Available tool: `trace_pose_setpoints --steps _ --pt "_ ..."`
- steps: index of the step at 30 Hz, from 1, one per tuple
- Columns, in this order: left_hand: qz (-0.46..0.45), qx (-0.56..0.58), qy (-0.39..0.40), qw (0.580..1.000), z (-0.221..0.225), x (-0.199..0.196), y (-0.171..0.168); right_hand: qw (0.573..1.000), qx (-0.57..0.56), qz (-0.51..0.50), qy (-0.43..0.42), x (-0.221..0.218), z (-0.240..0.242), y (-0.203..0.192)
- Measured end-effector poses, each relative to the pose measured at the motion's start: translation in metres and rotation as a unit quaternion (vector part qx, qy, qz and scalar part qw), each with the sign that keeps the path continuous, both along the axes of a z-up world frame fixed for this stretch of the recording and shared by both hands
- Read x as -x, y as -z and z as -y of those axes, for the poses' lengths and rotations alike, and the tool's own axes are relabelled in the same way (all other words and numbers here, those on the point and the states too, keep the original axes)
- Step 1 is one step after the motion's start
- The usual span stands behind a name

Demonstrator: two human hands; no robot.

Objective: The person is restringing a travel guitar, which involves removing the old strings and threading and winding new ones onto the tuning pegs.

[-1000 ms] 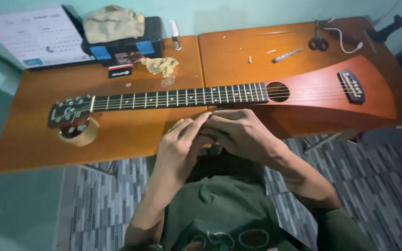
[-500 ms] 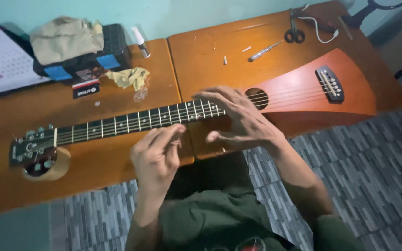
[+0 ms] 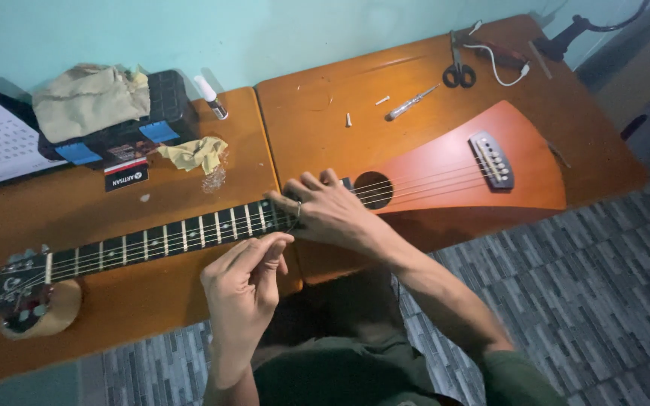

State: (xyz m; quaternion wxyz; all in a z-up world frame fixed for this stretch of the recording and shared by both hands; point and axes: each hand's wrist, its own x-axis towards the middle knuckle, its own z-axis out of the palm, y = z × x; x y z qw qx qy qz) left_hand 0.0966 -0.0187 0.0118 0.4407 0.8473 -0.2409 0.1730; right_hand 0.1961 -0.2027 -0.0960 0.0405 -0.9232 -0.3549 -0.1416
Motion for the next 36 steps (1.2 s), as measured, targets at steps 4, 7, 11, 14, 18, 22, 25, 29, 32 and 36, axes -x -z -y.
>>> trace_pose_setpoints --steps 4,7,11,14,18,22,25,29,32,36 --pt "0.001 -0.002 -0.001 1.0 0.008 -0.004 0.001 1.0 -0.015 0.021 -0.001 -0.005 -0.018 0.01" --pt "-0.014 -0.019 -0.007 1.0 0.013 -0.005 0.007 1.0 0.003 0.018 0.005 -0.005 -0.019 0.012" --pt "-0.037 -0.034 0.011 0.999 0.018 -0.006 0.011 0.987 -0.137 -0.087 -0.018 -0.019 0.016 -0.013" --pt "-0.031 -0.029 0.016 0.999 0.026 -0.007 0.002 0.984 -0.14 -0.099 0.043 -0.067 0.07 -0.018" --pt "0.008 -0.005 0.013 1.0 0.04 -0.005 -0.004 0.982 -0.044 -0.159 0.091 -0.135 0.115 -0.02" --pt "0.006 0.011 -0.01 1.0 0.052 -0.004 0.004 0.991 0.103 -0.076 0.045 -0.206 0.127 0.062" --pt "0.016 0.015 0.0 1.0 0.061 -0.007 0.01 0.993 0.077 -0.087 0.022 -0.217 0.121 0.075" --pt "0.01 0.002 0.006 1.0 0.071 -0.008 0.004 0.99 0.056 -0.125 0.017 -0.241 0.124 0.091" --pt "0.007 -0.023 0.014 1.0 0.072 -0.008 0.008 0.99 0.064 -0.124 0.002 -0.244 0.134 0.098" --pt "0.017 -0.067 0.03 0.997 0.087 -0.011 0.01 0.973 -0.119 -0.2 0.003 -0.192 0.158 0.032"
